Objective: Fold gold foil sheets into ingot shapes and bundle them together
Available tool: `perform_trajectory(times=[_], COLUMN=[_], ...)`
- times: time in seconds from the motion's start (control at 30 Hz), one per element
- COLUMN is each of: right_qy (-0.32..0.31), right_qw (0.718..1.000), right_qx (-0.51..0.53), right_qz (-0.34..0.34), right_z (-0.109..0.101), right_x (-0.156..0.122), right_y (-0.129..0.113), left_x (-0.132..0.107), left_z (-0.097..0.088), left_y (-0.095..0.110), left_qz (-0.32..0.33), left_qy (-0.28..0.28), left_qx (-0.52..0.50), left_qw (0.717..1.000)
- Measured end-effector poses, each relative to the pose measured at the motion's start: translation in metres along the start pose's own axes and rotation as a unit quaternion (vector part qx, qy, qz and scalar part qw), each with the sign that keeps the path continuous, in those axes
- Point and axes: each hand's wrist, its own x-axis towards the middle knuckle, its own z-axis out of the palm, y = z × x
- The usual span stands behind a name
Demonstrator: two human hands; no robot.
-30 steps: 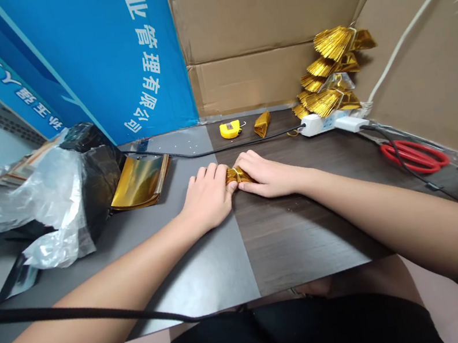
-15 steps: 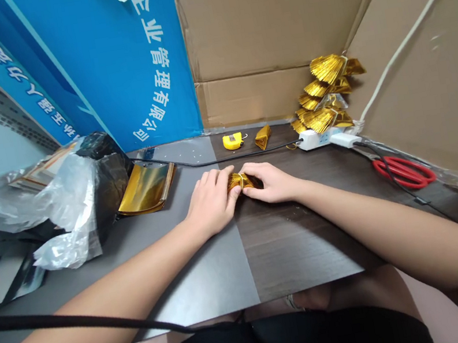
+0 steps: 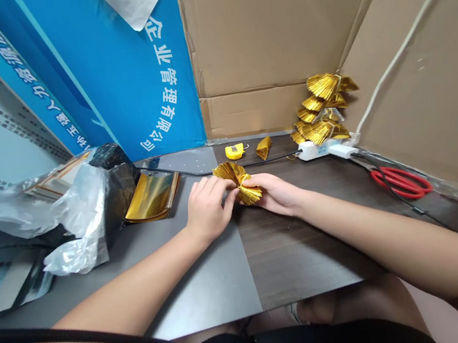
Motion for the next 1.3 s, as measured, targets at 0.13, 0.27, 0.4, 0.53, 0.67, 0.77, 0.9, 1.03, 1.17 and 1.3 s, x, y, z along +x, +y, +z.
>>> perform_trajectory(times=[0.13, 0.27, 0.4, 0.53, 0.67, 0.77, 0.9, 1.03, 1.17, 1.3], right_qy=[-0.004, -0.005, -0.014, -0.019, -0.012, -0.01, 0.005, 0.024, 0.013, -0.001], right_qw=[0.999, 0.999, 0.998, 0.997, 0.994, 0.991, 0.994, 0.998, 0.998, 0.997], right_qx=[0.032, 0.047, 0.056, 0.063, 0.093, 0.117, 0.102, 0.065, 0.042, 0.009], right_qz=[0.012, 0.015, 0.03, 0.043, 0.051, 0.063, 0.037, 0.002, -0.043, -0.071], right_z=[0.0, 0.004, 0.006, 0.007, 0.009, 0.012, 0.015, 0.013, 0.012, 0.015], right_x=[-0.001, -0.003, -0.005, -0.006, -0.006, -0.006, -0.007, -0.008, -0.008, -0.007], right_y=[0.001, -0.001, -0.002, -0.002, -0.001, 0.0, 0.001, 0.004, 0.007, 0.01], left_x=[0.0, 0.001, 0.004, 0.007, 0.006, 0.006, 0.006, 0.005, 0.005, 0.004], left_z=[-0.002, -0.001, -0.001, -0.004, -0.004, 0.0, 0.008, 0.013, 0.014, 0.014], left_y=[-0.003, -0.004, -0.004, -0.003, -0.004, -0.007, -0.01, -0.013, -0.015, -0.016], left_qz=[0.025, 0.065, 0.09, 0.064, 0.049, 0.032, 0.041, 0.066, 0.067, 0.076], left_qy=[0.0, -0.005, -0.003, 0.0, 0.017, 0.029, 0.094, 0.155, 0.154, 0.148], left_qx=[0.013, 0.05, 0.078, 0.091, 0.116, 0.128, 0.142, 0.165, 0.161, 0.157], left_qw=[1.0, 0.997, 0.993, 0.994, 0.992, 0.991, 0.985, 0.972, 0.973, 0.974])
